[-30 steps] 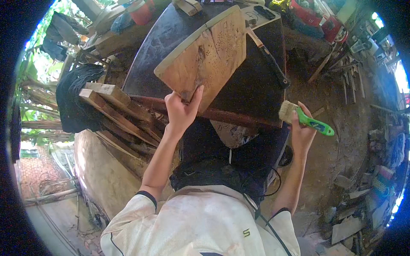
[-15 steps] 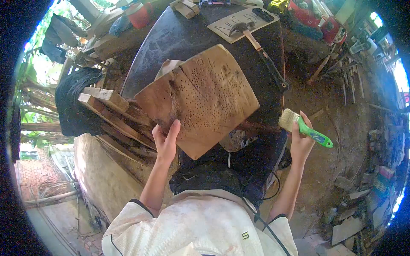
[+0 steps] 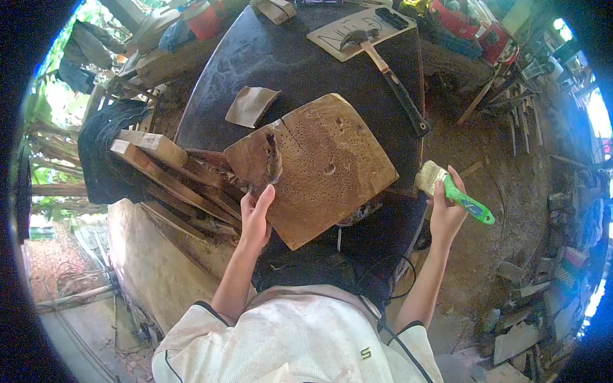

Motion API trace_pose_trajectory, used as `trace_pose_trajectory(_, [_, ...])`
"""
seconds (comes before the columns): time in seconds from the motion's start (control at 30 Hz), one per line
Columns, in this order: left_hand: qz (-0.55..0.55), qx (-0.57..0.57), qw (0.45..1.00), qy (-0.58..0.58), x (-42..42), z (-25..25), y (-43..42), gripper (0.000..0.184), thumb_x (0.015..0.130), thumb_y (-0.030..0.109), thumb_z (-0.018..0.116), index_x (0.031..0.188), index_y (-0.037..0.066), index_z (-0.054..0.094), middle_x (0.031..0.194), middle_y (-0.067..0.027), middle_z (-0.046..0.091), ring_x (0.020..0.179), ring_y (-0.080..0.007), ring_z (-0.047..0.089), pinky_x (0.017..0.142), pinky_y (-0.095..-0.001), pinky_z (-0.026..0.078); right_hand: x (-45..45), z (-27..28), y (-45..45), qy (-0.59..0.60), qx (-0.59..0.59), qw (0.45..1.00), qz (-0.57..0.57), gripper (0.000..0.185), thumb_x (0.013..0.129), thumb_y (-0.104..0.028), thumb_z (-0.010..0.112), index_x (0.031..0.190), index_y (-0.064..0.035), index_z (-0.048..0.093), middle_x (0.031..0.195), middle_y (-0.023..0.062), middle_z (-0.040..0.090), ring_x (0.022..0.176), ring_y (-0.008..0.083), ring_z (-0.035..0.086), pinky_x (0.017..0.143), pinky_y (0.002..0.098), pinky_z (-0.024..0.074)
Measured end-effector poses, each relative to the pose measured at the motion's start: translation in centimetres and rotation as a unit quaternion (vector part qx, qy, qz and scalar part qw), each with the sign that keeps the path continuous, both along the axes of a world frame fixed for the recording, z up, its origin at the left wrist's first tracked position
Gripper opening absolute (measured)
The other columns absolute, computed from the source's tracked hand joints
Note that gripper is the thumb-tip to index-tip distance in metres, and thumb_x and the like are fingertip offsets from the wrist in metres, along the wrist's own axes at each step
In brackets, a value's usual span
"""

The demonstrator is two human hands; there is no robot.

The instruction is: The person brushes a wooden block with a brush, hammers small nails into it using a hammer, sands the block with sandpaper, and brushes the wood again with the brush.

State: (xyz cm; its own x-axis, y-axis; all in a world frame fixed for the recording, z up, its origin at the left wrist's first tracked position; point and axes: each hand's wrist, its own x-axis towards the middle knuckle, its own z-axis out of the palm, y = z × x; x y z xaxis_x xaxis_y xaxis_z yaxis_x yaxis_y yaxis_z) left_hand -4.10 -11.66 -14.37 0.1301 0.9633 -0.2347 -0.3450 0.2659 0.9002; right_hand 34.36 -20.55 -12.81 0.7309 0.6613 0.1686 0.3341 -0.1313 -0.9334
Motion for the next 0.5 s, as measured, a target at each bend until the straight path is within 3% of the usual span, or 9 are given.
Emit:
trace_pose_trajectory(0.03, [0.003, -0.014, 1.0, -0.004, 0.1, 0.2, 0.1, 0.034, 0.109, 0.024, 0.075, 0.131, -0.002, 0.07, 0.123, -0.0038, 0.075, 0.107, -0.0102, 0.067, 0.097, -0.0306, 0.053, 0.0, 0.0, 0.0, 0.001, -0.005, 1.0, -0.003, 0.042, 0.108, -0.011, 0.072, 0.149, -0.0089, 0.068, 0.136, 0.0103, 0.074, 0.102, 0.0147, 0.075, 0.072, 0.0278, 0.0635])
trace_pose_trajectory(0.13, [0.007, -0.042, 0.999, -0.026, 0.2, -0.4, 0.2, 0.037, 0.109, 0.024, 0.075, 0.134, -0.003, 0.069, 0.129, -0.0054, 0.075, 0.114, -0.0122, 0.067, 0.103, -0.0328, 0.052, 0.1, -3.5, -0.5, -0.211, -0.168, 0.959, 0.085, 0.043, 0.104, -0.006, 0.074, 0.147, -0.0062, 0.069, 0.13, 0.0158, 0.078, 0.104, 0.0194, 0.077, 0.082, 0.0335, 0.0622])
trace_pose_trajectory(0.17, [0.007, -0.048, 0.998, -0.034, 0.2, -0.7, 0.4, 0.037, 0.109, 0.023, 0.074, 0.135, -0.003, 0.069, 0.13, -0.0057, 0.074, 0.116, -0.0127, 0.066, 0.105, -0.0335, 0.051, 0.3, -6.2, -0.3, -0.202, -0.083, 0.972, 0.09, 0.042, 0.108, -0.006, 0.07, 0.15, -0.0023, 0.066, 0.122, 0.0105, 0.078, 0.09, 0.0124, 0.07, 0.075, 0.0303, 0.0568])
trace_pose_trajectory(0.27, [0.004, -0.048, 0.998, -0.045, 0.4, -0.7, 0.5, 0.038, 0.109, 0.024, 0.074, 0.136, -0.003, 0.068, 0.132, -0.0059, 0.074, 0.118, -0.013, 0.066, 0.107, -0.034, 0.05, 0.3, -6.4, -1.6, -0.115, -0.127, 0.983, 0.069, 0.041, 0.108, -0.006, 0.07, 0.148, -0.0014, 0.067, 0.122, 0.0101, 0.077, 0.092, 0.0145, 0.068, 0.082, 0.0315, 0.0574])
trace_pose_trajectory(0.3, [0.0, -0.048, 0.999, -0.026, 0.5, -0.2, 0.5, 0.039, 0.11, 0.024, 0.074, 0.137, -0.003, 0.068, 0.134, -0.0063, 0.073, 0.119, -0.013, 0.065, 0.108, -0.0343, 0.05, 0.4, -6.4, -1.8, -0.092, -0.12, 0.988, 0.039, 0.043, 0.104, -0.004, 0.073, 0.146, -0.0021, 0.069, 0.136, 0.0184, 0.077, 0.122, 0.024, 0.075, 0.105, 0.0384, 0.0557])
trace_pose_trajectory(0.5, [-0.021, -0.038, 0.999, -0.012, 1.2, -1.0, 1.5, 0.039, 0.112, 0.028, 0.071, 0.135, -0.004, 0.07, 0.13, -0.0045, 0.075, 0.113, -0.0107, 0.067, 0.102, -0.0316, 0.052, 0.1, -2.4, -1.5, -0.13, -0.048, 0.99, -0.013, 0.038, 0.11, -0.015, 0.07, 0.146, -0.0034, 0.07, 0.143, 0.0157, 0.074, 0.125, 0.0262, 0.073, 0.111, 0.0411, 0.0534])
